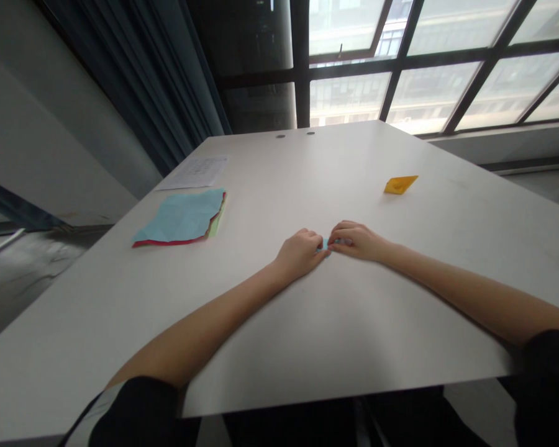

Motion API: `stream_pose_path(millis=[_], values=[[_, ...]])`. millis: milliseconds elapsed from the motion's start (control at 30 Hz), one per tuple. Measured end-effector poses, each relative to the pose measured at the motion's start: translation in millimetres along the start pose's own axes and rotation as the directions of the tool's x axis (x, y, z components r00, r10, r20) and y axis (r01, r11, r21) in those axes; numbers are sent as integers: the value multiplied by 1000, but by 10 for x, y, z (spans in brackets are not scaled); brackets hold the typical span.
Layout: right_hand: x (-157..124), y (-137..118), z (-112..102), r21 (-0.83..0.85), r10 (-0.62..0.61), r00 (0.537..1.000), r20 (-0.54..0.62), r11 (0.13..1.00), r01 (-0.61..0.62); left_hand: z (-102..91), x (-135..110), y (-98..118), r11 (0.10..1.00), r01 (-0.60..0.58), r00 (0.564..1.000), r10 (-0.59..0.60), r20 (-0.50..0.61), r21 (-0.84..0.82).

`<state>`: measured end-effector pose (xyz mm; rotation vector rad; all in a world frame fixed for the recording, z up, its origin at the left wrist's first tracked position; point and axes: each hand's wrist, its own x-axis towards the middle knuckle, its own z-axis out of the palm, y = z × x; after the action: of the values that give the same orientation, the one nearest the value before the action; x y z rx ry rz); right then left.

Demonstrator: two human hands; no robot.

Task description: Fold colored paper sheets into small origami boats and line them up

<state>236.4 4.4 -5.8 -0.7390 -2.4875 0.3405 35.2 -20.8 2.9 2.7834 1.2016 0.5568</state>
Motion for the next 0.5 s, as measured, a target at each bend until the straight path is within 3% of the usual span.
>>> stream_pose_path(millis=[500], values=[[-7, -13, 23, -103, 71, 997, -2, 992, -71, -90, -102, 199, 924, 180, 981, -195, 12, 337]])
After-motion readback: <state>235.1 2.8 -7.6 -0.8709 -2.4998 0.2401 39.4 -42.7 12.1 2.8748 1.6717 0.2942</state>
